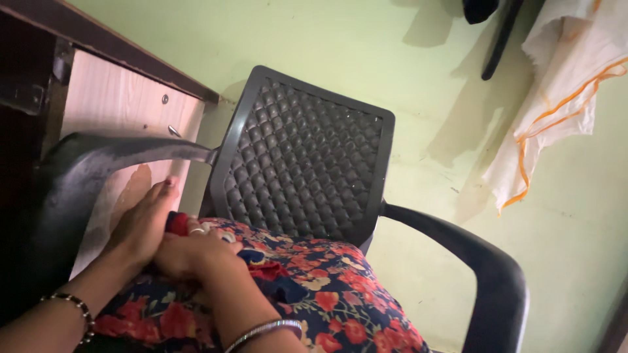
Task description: The person wipes the interior and exterior surfaces of a wooden cabinet and a black office chair using a multi-colored cloth. They clean the cabinet shelves, door edges, and the chair's armrests and legs.
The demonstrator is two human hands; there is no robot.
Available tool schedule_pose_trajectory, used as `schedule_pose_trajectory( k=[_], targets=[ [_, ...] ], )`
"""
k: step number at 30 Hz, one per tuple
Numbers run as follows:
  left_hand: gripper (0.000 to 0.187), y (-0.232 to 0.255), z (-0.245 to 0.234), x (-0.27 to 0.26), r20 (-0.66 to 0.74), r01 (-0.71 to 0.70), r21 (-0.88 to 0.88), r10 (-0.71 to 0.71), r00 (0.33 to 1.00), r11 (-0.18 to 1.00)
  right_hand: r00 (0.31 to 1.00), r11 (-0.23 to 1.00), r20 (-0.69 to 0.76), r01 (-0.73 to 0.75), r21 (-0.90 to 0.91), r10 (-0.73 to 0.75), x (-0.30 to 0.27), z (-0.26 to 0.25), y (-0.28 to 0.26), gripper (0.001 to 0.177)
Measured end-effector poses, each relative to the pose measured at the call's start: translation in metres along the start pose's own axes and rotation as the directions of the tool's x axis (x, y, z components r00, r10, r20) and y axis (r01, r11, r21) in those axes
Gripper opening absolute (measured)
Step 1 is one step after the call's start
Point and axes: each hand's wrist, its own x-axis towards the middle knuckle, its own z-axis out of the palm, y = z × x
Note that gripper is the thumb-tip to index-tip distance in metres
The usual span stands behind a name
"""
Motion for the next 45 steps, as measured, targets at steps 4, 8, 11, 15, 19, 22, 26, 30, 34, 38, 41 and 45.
schedule_pose_trajectory(
  k=[4,8,11,15,19,22,26,30,34,38,41,45],
  targets=[
    [0.083,0.012,-0.007,-0.005,0.115,-0.119,-0.054,0.124,0.986,0.991,0.983,0.988,-0.133,0.109,-0.109,-0.123,-0.05,0.008,-0.003,0.059],
    [0.083,0.033,-0.003,-0.021,0.209,-0.035,0.083,0.017,0.978,0.996,0.913,0.947,-0.279,0.241,-0.215,-0.296,-0.106,0.012,0.008,0.056],
    [0.081,0.051,-0.002,-0.039,0.248,-0.139,0.397,0.04,0.968,0.907,0.915,0.921,-0.221,0.273,-0.279,-0.338,-0.137,0.001,0.022,0.062],
    [0.076,0.068,-0.002,-0.051,0.371,-0.275,0.627,0.032,0.928,0.729,0.852,0.869,-0.263,0.356,-0.344,-0.453,-0.17,-0.011,0.049,0.059],
    [0.08,0.082,0.005,-0.063,0.431,-0.264,0.737,-0.131,0.893,0.622,0.721,0.783,-0.347,0.44,-0.44,-0.6,-0.207,-0.014,0.096,0.054],
    [0.078,0.09,0.011,-0.076,0.442,-0.229,0.735,-0.195,0.876,0.639,0.619,0.731,-0.413,0.445,-0.516,-0.668,-0.229,-0.015,0.124,0.048],
    [0.084,0.089,0.032,-0.08,0.494,-0.258,0.651,-0.141,0.858,0.714,0.587,0.747,-0.471,0.434,-0.503,-0.658,-0.259,-0.021,0.151,0.045],
    [0.078,0.102,0.064,-0.089,0.697,-0.615,0.294,0.276,0.662,0.732,0.659,0.817,-0.487,0.412,-0.404,-0.573,-0.294,-0.031,0.171,0.054],
    [0.062,0.158,0.098,-0.118,0.665,-0.427,0.584,-0.105,0.739,0.691,0.729,0.878,-0.491,0.357,-0.32,-0.476,-0.323,-0.041,0.186,0.053],
    [0.056,0.204,0.111,-0.13,0.782,-0.53,0.523,-0.127,0.611,0.668,0.772,0.926,-0.513,0.287,-0.246,-0.375,-0.357,-0.047,0.184,0.034],
    [0.045,0.225,0.112,-0.131,0.805,-0.579,0.476,-0.062,0.591,0.661,0.871,0.963,-0.431,0.27,0.015,-0.237,-0.379,-0.066,0.172,0.028],
    [0.051,0.256,0.099,-0.126,0.915,-0.368,0.16,0.001,0.402,0.916,0.938,0.939,-0.34,0.059,0.338,0.063,-0.38,-0.101,0.14,0.049]
  ],
)
